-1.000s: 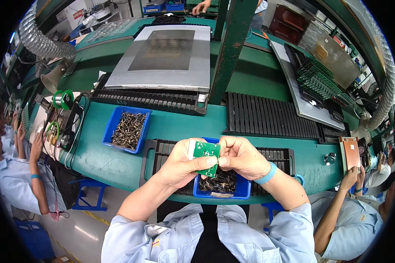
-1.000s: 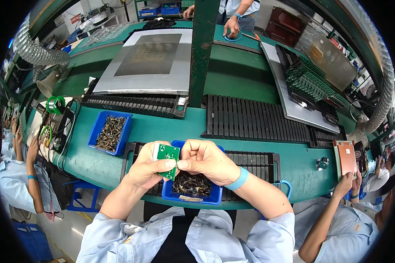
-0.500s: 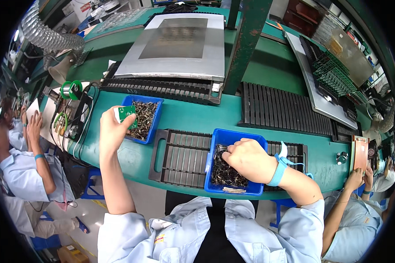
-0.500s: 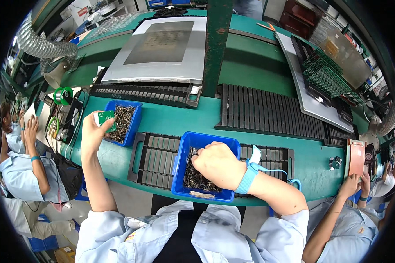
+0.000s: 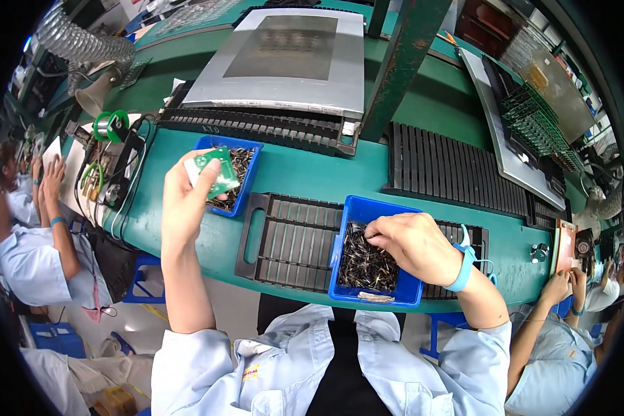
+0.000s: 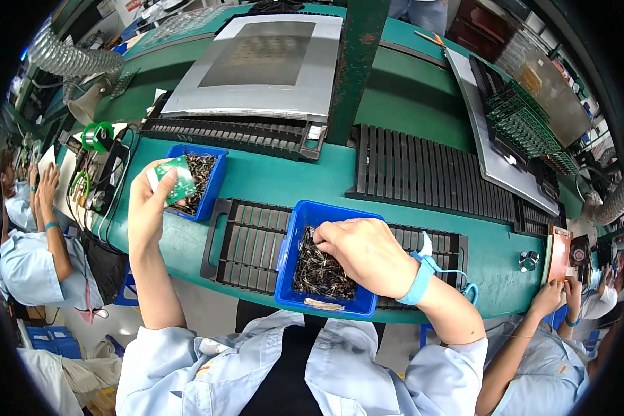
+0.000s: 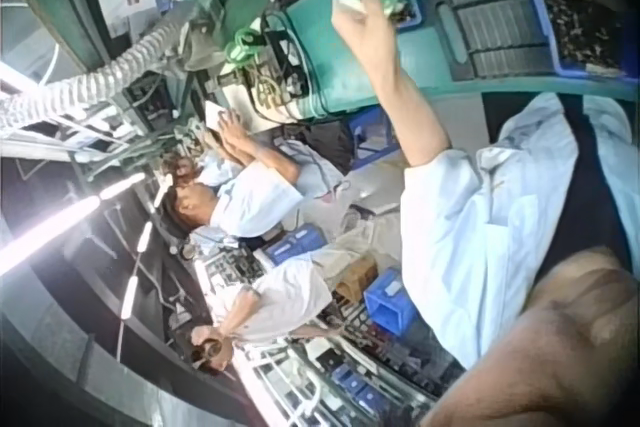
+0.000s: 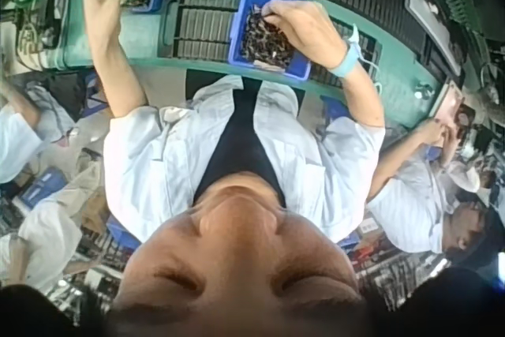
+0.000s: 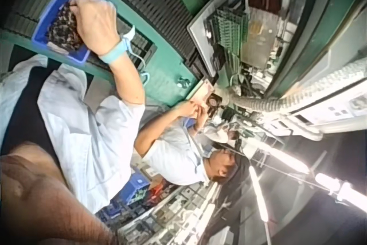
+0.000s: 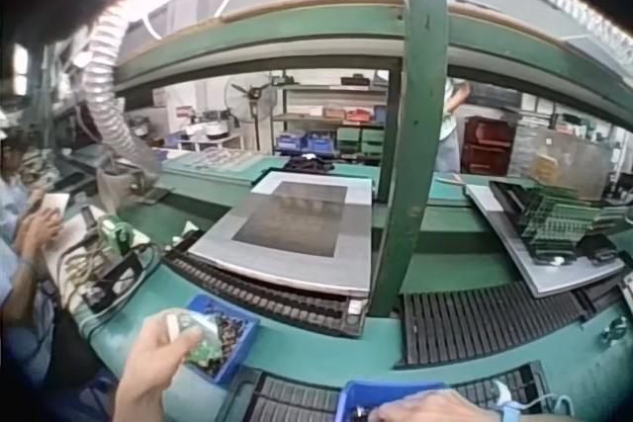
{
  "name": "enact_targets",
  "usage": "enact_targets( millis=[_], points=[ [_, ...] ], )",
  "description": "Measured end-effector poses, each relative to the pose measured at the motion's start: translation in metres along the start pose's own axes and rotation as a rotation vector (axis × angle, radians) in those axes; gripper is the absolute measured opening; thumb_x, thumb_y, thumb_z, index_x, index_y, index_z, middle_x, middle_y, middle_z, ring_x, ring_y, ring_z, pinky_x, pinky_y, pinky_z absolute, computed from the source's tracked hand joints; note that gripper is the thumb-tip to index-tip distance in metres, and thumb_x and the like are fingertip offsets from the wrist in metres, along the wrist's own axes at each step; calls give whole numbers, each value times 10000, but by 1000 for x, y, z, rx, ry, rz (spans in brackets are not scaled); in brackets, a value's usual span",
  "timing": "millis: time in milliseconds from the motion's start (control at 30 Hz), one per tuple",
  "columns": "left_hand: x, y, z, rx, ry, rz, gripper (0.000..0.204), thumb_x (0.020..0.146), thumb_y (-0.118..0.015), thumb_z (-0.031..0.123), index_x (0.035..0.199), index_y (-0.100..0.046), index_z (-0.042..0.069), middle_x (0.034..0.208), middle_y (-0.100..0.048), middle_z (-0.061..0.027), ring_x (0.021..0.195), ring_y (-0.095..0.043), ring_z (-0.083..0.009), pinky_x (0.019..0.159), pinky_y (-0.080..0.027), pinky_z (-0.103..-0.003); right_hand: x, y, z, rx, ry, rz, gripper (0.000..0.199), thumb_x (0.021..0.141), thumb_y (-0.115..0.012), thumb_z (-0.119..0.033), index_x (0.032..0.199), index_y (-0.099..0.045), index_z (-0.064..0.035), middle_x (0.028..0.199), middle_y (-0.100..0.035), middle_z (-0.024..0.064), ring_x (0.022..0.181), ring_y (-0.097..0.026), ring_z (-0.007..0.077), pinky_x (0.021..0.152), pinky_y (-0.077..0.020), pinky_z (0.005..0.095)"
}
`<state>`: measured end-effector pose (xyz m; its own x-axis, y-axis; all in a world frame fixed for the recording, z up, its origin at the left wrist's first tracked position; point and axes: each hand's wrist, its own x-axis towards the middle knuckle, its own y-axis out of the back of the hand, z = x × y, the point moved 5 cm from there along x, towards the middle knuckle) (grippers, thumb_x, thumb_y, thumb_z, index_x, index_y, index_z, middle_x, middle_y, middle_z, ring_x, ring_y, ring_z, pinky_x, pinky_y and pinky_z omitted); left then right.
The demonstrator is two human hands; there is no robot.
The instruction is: Assemble small components onto PCB panels at a manual assembly station.
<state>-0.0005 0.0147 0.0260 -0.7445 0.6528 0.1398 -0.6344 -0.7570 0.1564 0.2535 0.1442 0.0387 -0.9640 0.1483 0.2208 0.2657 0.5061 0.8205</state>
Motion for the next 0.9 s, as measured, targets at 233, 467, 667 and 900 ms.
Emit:
enact_targets(
  millis=[233,467,667,900],
  points=[
    [-44,-91,15,-484,128,-526,162,855,-548,31,995,-519,-45,797,-597,-96,623,-563,-115,576,-485,-204,-3,7,14,1017,-457,258,48,808,-595,16,849,-612,35,743,-607,97,602,-546,132,583,-455,201],
    [-58,-130,22,-633,186,-653,125,860,-561,48,955,-515,-20,815,-581,-80,681,-558,-111,615,-461,-189,-8,3,19,1097,-406,403,28,815,-611,2,838,-613,20,749,-602,85,623,-521,94,585,-431,174],
    [-61,-137,25,-719,247,-637,122,848,-579,41,939,-515,-10,813,-577,-74,690,-555,-111,623,-473,-200,-10,0,24,993,-383,448,44,843,-594,-29,838,-576,10,720,-573,57,599,-492,83,577,-422,173],
    [-64,-142,20,-719,169,-559,203,819,-626,29,979,-511,-16,805,-598,-81,675,-573,-120,630,-482,-203,-10,-6,23,1026,-379,507,85,870,-569,-50,809,-518,-20,699,-519,34,589,-455,82,567,-396,174]
  ],
)
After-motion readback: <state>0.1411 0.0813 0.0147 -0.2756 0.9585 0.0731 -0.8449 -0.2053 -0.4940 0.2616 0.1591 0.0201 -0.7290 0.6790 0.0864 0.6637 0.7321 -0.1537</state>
